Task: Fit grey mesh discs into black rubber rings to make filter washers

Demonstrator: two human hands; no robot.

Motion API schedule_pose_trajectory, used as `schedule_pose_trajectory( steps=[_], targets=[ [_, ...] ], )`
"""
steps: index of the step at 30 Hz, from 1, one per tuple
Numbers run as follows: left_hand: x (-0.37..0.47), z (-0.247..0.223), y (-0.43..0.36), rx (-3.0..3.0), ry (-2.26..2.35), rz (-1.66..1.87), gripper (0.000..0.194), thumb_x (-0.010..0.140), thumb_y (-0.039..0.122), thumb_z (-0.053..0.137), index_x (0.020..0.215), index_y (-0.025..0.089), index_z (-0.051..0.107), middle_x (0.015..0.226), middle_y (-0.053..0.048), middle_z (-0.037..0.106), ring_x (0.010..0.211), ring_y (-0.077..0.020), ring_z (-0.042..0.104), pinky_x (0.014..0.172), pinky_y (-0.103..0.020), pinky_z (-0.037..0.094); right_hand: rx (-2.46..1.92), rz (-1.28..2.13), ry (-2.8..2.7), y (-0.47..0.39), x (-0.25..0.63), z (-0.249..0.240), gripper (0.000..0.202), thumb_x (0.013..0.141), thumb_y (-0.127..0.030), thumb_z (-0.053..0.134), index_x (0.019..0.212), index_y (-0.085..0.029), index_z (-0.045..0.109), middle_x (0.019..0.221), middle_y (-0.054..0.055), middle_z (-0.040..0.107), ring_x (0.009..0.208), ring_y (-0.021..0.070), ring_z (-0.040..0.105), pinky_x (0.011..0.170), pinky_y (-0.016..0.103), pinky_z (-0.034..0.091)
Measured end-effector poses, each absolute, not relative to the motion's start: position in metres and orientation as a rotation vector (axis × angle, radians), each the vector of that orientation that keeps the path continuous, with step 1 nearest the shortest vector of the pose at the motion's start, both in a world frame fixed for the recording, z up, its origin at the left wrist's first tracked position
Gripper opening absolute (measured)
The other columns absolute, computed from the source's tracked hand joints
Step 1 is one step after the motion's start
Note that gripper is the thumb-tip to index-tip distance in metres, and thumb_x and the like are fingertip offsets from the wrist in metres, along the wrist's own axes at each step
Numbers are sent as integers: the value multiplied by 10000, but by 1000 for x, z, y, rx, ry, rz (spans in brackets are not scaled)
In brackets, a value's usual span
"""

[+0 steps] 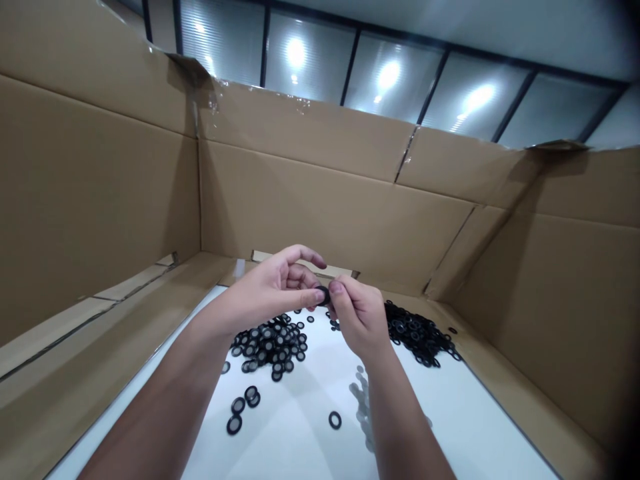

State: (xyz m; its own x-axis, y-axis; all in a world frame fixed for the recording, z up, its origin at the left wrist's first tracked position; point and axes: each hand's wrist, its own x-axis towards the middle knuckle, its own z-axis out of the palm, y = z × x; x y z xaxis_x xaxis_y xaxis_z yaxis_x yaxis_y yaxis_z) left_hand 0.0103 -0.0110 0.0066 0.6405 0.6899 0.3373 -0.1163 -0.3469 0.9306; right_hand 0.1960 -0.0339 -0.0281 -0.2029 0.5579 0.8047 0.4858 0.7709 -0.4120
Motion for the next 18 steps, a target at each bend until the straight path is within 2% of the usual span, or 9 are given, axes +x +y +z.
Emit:
schedule_pose_trajectory(
  steps=[18],
  targets=[
    [11, 2, -3, 1628, 342, 844, 373, 867, 226, 723, 1200, 194, 558, 926, -38, 698, 862, -139, 654, 811, -281, 510, -908, 152, -1829, -37, 206, -21, 388, 1012, -333, 433, 651, -195, 468, 550, -36, 493, 516, 92, 442, 524, 244, 348]
  ],
)
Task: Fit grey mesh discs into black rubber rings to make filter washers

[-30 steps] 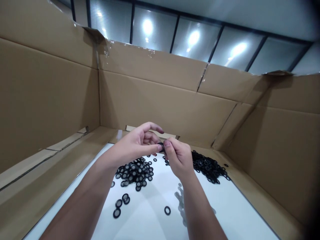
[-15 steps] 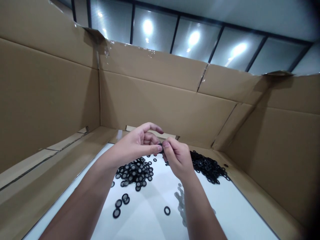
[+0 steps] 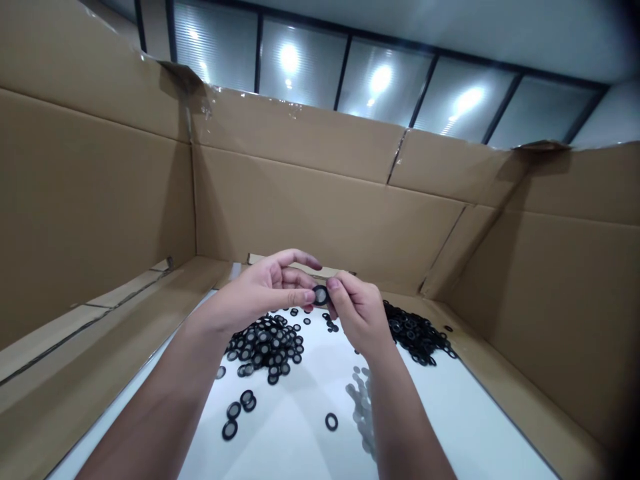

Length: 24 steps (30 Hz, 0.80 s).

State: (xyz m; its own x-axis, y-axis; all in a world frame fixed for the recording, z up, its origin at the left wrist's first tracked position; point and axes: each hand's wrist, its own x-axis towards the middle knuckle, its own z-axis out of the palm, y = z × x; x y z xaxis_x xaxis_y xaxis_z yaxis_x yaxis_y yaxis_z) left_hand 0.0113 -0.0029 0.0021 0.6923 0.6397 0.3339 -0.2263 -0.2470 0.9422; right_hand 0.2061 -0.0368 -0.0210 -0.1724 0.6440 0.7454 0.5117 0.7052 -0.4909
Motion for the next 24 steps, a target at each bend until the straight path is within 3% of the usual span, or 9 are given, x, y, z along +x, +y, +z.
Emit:
schedule_pose_trajectory(
  steps=[2, 5, 9, 15, 24],
  targets=[
    [12, 3, -3, 1634, 372, 885, 360, 861, 228, 727, 1181, 188, 567, 921, -36, 692, 862, -144, 657, 813, -292, 522, -922, 151, -1812, -36, 208, -21, 312, 1013, -331, 438, 753, -194, 543, 594, -32, 534, 533, 95, 471, 534, 245, 373],
    [11, 3, -3, 1644, 435, 937, 351, 857, 234, 726, 1165, 179, 569, 936, -45, 688, 898, -163, 659, 821, -308, 530, -885, 208, -1863, -37, 212, -18, 157, 970, -314, 545, 1067, -213, 617, 825, 8, 656, 674, 117, 588, 600, 251, 461],
    [10, 2, 0, 1664, 481, 965, 367, 850, 236, 723, 1173, 179, 559, 979, -61, 688, 917, -167, 656, 816, -302, 519, -860, 255, -2009, -41, 216, -12, 374, 906, -237, 647, 1273, -271, 586, 1067, 51, 662, 841, 149, 643, 670, 273, 525],
    [10, 2, 4, 1679, 467, 929, 362, 850, 224, 705, 1176, 190, 550, 905, -23, 668, 858, -145, 639, 803, -301, 497, -869, 204, -2035, -41, 214, -11, 273, 921, -209, 623, 1188, -264, 641, 1021, 44, 645, 814, 136, 621, 650, 268, 516],
    [14, 3, -6, 1701, 548, 1049, 347, 856, 225, 684, 1174, 204, 545, 893, -23, 640, 866, -164, 618, 771, -311, 491, -822, 408, -1871, -37, 214, -17, 129, 930, -318, 616, 1012, -218, 605, 915, 33, 649, 768, 133, 618, 612, 249, 491]
  ],
)
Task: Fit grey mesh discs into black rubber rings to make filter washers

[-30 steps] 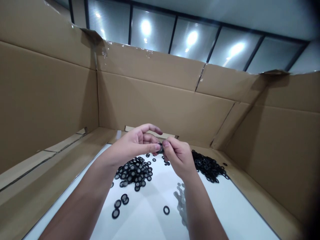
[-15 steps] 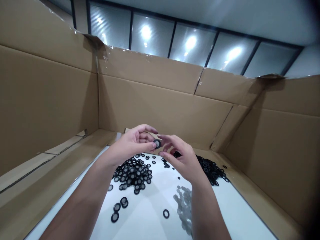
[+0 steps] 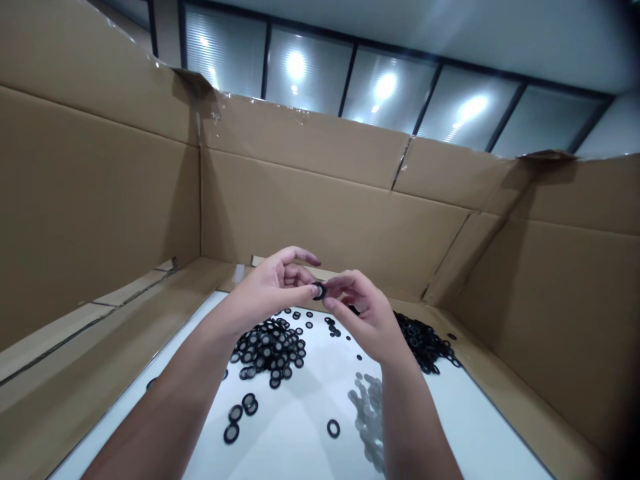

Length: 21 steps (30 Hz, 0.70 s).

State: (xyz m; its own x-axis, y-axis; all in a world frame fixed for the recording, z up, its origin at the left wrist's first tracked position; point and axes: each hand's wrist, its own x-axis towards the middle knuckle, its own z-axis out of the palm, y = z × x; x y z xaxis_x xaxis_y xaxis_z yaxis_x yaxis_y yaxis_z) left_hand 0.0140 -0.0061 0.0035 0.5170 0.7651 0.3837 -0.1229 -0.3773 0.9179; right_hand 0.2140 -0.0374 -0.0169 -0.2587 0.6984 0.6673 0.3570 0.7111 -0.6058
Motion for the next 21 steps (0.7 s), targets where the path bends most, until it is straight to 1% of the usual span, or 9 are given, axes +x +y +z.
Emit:
schedule_pose_trajectory(
  steps=[2, 4, 7, 9, 11, 15, 19, 21],
  targets=[
    [14, 5, -8, 1723, 552, 1055, 327, 865, 230, 672, 1165, 208, 546, 887, -12, 608, 858, -159, 605, 742, -296, 488, -842, 432, -1808, -38, 214, -17, 173, 971, -376, 538, 969, -208, 582, 849, 26, 641, 723, 131, 607, 592, 247, 470],
    [13, 5, -10, 1743, 525, 996, 324, 876, 216, 650, 1178, 216, 531, 890, -7, 590, 854, -158, 607, 733, -295, 493, -881, 394, -1800, -38, 213, -17, 252, 1003, -400, 464, 884, -200, 562, 742, 3, 609, 647, 119, 570, 577, 246, 442],
    [14, 5, -12, 1753, 464, 898, 333, 890, 205, 617, 1202, 216, 503, 921, -24, 613, 859, -168, 626, 748, -313, 508, -937, 287, -1888, -38, 210, -17, 362, 1020, -390, 420, 733, -193, 520, 629, -16, 565, 579, 105, 514, 563, 241, 396],
    [15, 5, -12, 1755, 452, 873, 341, 891, 208, 609, 1212, 212, 494, 943, -38, 631, 855, -169, 632, 751, -318, 512, -961, 234, -1938, -38, 206, -17, 398, 1020, -379, 415, 675, -193, 484, 580, -24, 532, 537, 100, 472, 525, 238, 353],
    [16, 4, -12, 1758, 457, 866, 355, 883, 198, 615, 1215, 212, 493, 913, -27, 626, 817, -156, 625, 739, -310, 508, -971, 201, -1959, -37, 203, -18, 404, 1017, -362, 416, 652, -195, 462, 546, -32, 498, 508, 96, 440, 500, 237, 321],
    [16, 3, -11, 1776, 484, 876, 368, 861, 161, 628, 1202, 212, 501, 806, 18, 570, 724, -122, 580, 686, -275, 482, -938, 140, -1981, -37, 200, -19, 370, 1006, -302, 426, 654, -195, 464, 537, -44, 470, 497, 87, 421, 500, 231, 311],
    [15, 3, -13, 1799, 531, 866, 353, 862, 169, 638, 1184, 207, 500, 831, 11, 571, 742, -127, 588, 699, -287, 491, -917, 31, -1980, -38, 200, -19, 353, 982, -269, 458, 637, -194, 449, 541, -48, 425, 500, 85, 383, 500, 238, 291],
    [14, 5, -14, 1789, 516, 869, 352, 866, 181, 644, 1184, 205, 496, 840, 8, 578, 755, -130, 594, 711, -294, 500, -908, 23, -1958, -39, 200, -19, 364, 982, -275, 455, 627, -196, 443, 533, -46, 427, 497, 88, 386, 499, 241, 295]
  ],
)
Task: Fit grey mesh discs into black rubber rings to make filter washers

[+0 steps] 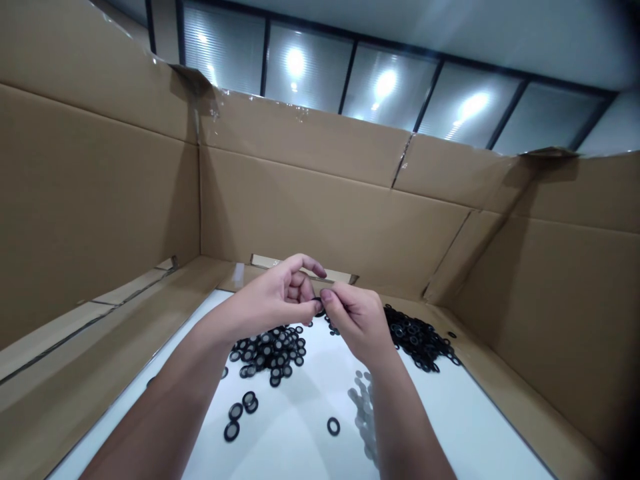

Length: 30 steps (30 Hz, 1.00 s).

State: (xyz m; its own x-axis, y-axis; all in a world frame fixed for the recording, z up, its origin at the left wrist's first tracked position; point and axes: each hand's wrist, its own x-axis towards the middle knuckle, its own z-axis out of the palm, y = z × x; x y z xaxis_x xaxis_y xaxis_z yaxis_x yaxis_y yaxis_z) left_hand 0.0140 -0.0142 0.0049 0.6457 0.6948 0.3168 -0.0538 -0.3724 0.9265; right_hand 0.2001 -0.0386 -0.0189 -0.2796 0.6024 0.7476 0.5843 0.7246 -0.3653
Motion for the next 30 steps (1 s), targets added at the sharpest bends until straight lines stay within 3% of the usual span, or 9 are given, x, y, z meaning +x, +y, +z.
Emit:
schedule_pose_trajectory(
  steps=[12, 16, 20, 27, 30],
  targets=[
    [13, 2, -7, 1714, 433, 848, 370, 865, 166, 637, 1210, 220, 514, 923, -21, 627, 846, -160, 627, 773, -323, 504, -921, 64, -1947, -38, 204, -18, 374, 1008, -315, 432, 657, -197, 481, 558, -34, 497, 519, 96, 452, 521, 244, 349],
    [13, 2, -6, 1710, 452, 874, 353, 876, 147, 621, 1204, 210, 508, 975, -39, 642, 895, -158, 617, 792, -311, 480, -903, 214, -2001, -41, 211, -13, 128, 948, -316, 589, 1029, -224, 625, 781, -6, 637, 685, 121, 578, 592, 243, 436],
    [14, 1, -4, 1687, 430, 876, 353, 893, 166, 612, 1220, 209, 484, 1011, -61, 664, 929, -172, 621, 823, -337, 468, -871, 260, -2093, -44, 213, -10, 391, 894, -239, 669, 1269, -299, 579, 1010, 23, 648, 753, 118, 596, 620, 248, 481],
    [16, -1, -3, 1694, 446, 884, 391, 859, 126, 617, 1215, 188, 468, 901, -37, 666, 872, -170, 631, 799, -338, 459, -974, 154, -2045, -43, 204, -15, 218, 882, -220, 670, 1085, -250, 596, 905, -6, 594, 747, 117, 562, 624, 260, 455],
    [17, -1, -2, 1703, 462, 879, 403, 840, 124, 629, 1206, 180, 469, 872, -29, 661, 838, -166, 629, 761, -322, 461, -1026, 152, -1983, -43, 203, -15, 302, 826, -233, 730, 1066, -241, 546, 916, -17, 590, 756, 118, 553, 630, 262, 449]
  ],
)
